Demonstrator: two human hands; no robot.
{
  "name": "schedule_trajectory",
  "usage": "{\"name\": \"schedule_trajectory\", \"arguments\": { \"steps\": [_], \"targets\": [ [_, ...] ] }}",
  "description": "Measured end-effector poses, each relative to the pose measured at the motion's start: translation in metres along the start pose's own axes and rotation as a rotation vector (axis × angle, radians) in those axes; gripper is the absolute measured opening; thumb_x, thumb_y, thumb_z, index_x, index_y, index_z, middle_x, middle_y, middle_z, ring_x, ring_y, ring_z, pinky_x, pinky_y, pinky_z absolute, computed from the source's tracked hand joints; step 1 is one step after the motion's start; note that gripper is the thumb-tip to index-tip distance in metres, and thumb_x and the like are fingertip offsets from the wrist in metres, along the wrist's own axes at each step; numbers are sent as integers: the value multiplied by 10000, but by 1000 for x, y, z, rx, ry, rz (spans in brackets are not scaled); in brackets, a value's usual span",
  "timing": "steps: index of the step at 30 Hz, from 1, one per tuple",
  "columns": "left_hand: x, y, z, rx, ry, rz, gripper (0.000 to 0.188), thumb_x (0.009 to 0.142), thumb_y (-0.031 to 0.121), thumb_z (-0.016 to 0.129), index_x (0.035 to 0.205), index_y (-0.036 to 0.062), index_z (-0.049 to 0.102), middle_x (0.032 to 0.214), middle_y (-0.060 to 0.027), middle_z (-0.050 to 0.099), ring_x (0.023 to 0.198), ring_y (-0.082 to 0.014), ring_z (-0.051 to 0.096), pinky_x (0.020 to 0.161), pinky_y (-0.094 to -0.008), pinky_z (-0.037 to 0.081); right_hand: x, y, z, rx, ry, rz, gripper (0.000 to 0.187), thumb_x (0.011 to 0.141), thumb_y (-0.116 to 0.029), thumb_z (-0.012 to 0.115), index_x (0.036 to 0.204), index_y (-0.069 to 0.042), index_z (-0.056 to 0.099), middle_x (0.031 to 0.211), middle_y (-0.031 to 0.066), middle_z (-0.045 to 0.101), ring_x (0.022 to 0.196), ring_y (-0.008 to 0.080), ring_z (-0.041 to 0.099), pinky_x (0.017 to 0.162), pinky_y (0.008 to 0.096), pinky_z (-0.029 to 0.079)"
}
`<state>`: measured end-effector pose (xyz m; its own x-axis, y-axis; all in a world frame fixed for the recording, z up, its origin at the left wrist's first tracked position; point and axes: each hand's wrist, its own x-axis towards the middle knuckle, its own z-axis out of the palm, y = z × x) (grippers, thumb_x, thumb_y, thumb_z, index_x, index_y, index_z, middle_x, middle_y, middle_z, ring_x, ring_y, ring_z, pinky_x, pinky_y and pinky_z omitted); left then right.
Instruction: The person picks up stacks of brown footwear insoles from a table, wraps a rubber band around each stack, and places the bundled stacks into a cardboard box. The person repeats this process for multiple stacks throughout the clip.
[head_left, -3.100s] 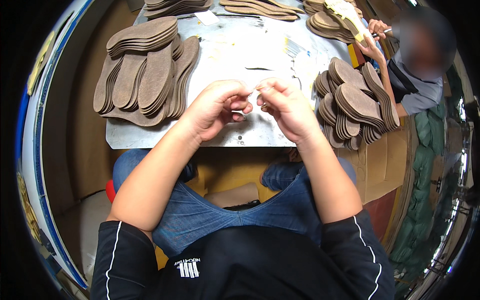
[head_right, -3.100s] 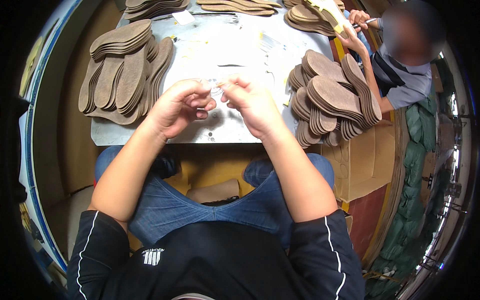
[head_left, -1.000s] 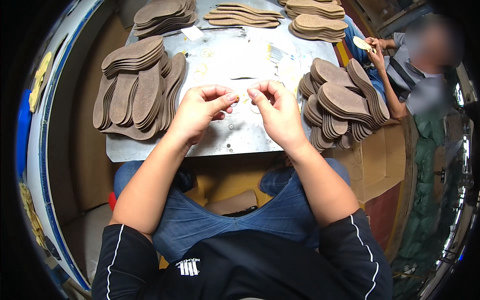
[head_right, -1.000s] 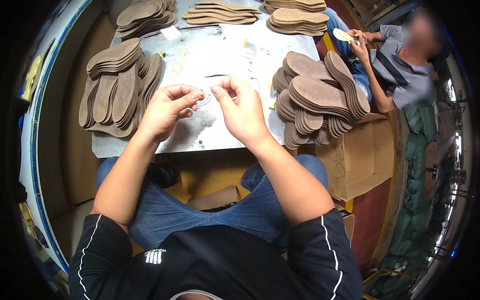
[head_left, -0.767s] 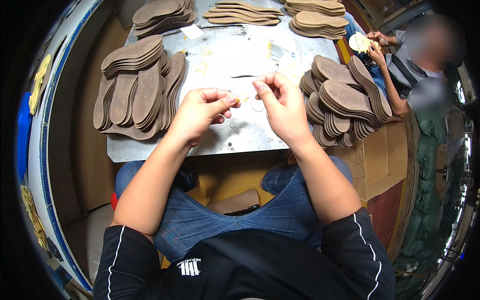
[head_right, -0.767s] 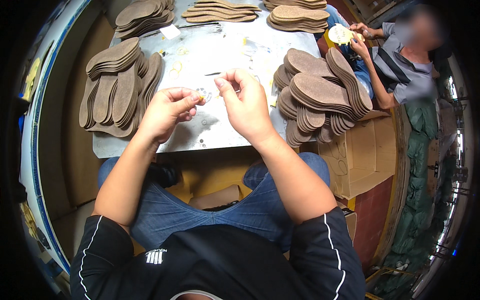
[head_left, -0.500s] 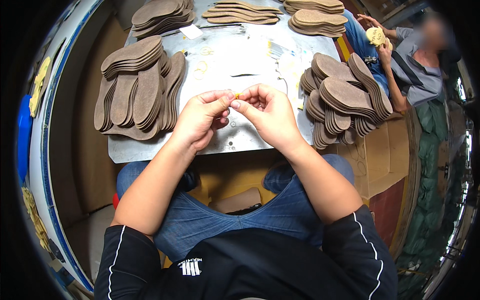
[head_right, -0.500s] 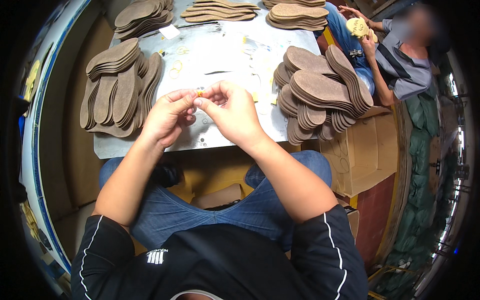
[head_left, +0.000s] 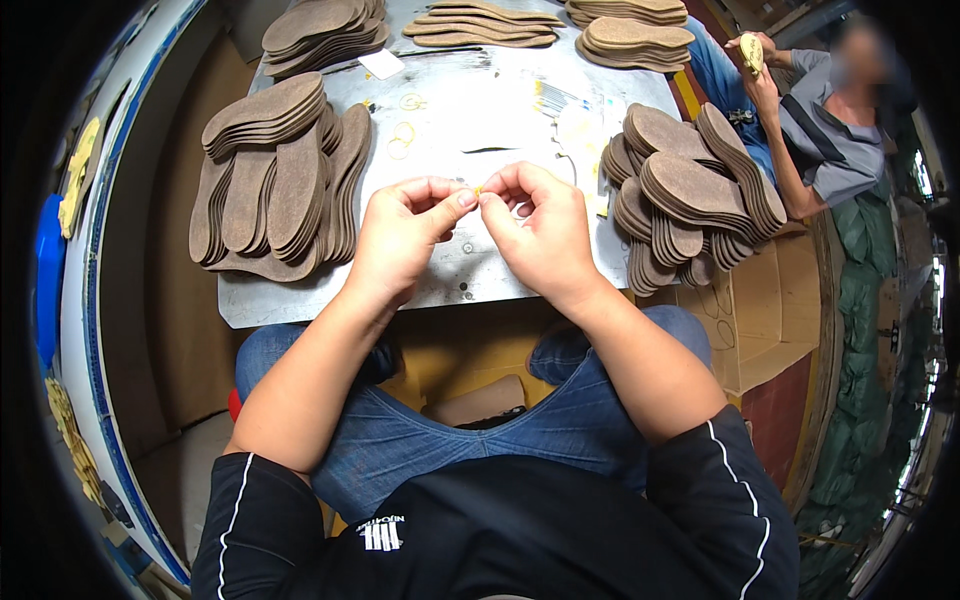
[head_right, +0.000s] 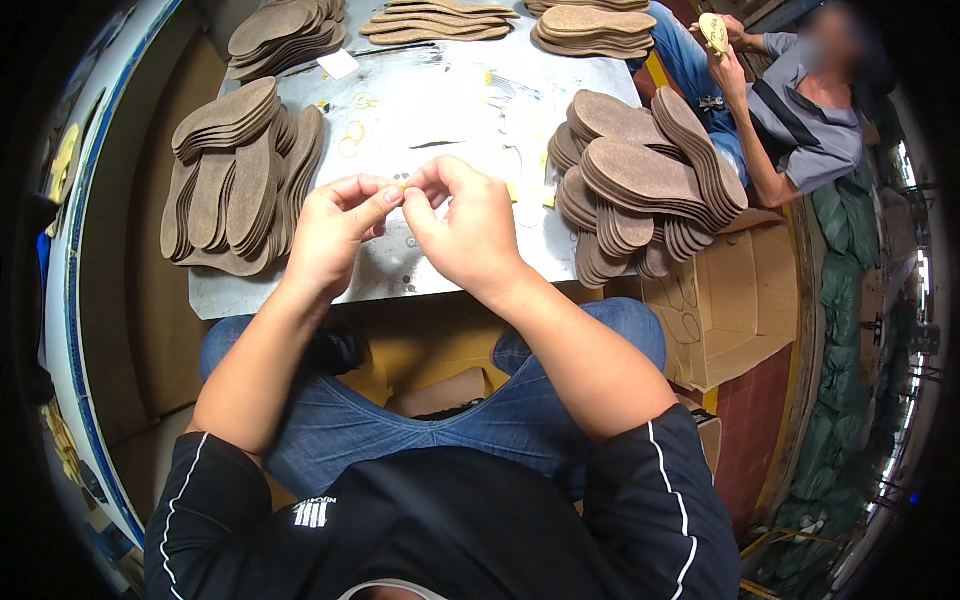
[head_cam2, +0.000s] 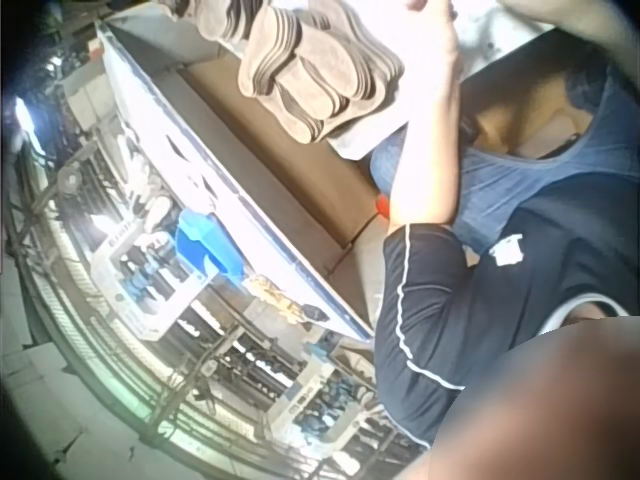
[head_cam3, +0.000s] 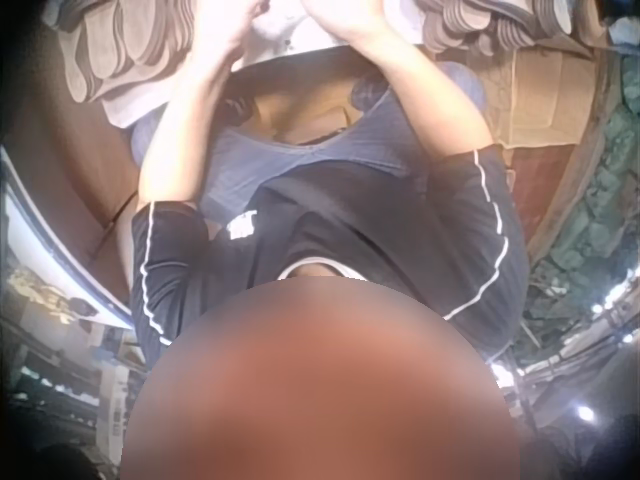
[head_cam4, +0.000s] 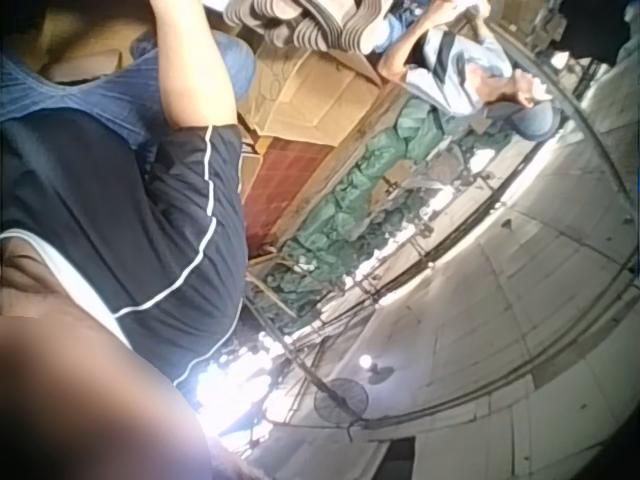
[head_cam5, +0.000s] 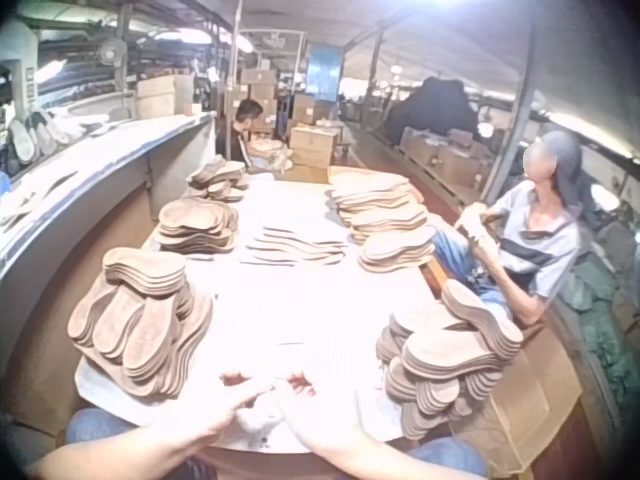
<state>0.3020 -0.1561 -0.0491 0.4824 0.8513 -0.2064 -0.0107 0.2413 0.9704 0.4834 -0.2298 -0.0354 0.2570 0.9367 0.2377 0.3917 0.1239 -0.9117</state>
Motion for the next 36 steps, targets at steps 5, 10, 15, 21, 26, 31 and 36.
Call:
{"name": "schedule_trajectory", "arguments": {
  "steps": [5, 10, 15, 21, 26, 31, 36],
  "targets": [
    [0, 1, 3, -86, 6, 3, 141, 1088, 216, 781, 1125, 81, 765, 1055, 40, 755, 822, -39, 607, 743, -223, 514, 4, 8, 1, 44, 38, 71, 94, 1009, -85, 698, 1006, 5, 672, 841, 91, 717, 779, 160, 728, 705, 330, 571],
    [1, 8, -7, -146, 81, -51, 155, 1123, 243, 729, 1172, 96, 737, 1087, 40, 728, 868, -30, 632, 779, -247, 545, 13, 20, -8, 344, 46, 181, 85, 1074, -79, 628, 1054, 3, 635, 907, 69, 680, 823, 145, 727, 751, 307, 579],
    [1, 8, -8, -254, -20, -37, 148, 1132, 234, 707, 1178, 93, 718, 1099, 30, 708, 905, -57, 648, 777, -247, 536, 10, 21, -8, 322, -66, 204, 29, 1080, -62, 625, 1075, -34, 633, 970, 26, 680, 842, 100, 681, 801, 268, 547],
    [-2, 10, 0, -133, -123, 53, 137, 1117, 234, 731, 1151, 102, 709, 1038, 48, 682, 915, -59, 640, 776, -240, 508, 6, 11, -5, 284, -88, 72, 119, 1054, -28, 702, 1167, -1, 678, 1014, 11, 700, 895, 79, 673, 853, 245, 552],
    [-5, 9, 6, 56, -88, 161, 143, 1119, 237, 730, 1131, 94, 719, 989, 54, 685, 888, -56, 628, 760, -228, 476, 7, 7, -7, 318, -105, 158, 227, 1077, -137, 785, 1234, 22, 746, 1029, 15, 745, 949, 76, 685, 892, 246, 554],
    [-3, 3, 4, 55, -114, 202, 110, 1131, 187, 703, 1145, 79, 720, 949, 41, 694, 855, -57, 641, 735, -237, 490, 9, 13, -10, 383, -173, 100, 227, 1058, -222, 819, 1092, 1, 798, 1014, 45, 814, 928, 92, 716, 810, 274, 562],
    [0, 5, -4, -50, -150, 91, 120, 1141, 208, 676, 1162, 92, 694, 1026, 48, 661, 896, -58, 624, 765, -231, 473, 11, 12, -18, 273, -178, 176, 210, 1129, -212, 728, 1140, -3, 751, 968, -16, 713, 906, 67, 645, 842, 248, 523]
  ]
}}
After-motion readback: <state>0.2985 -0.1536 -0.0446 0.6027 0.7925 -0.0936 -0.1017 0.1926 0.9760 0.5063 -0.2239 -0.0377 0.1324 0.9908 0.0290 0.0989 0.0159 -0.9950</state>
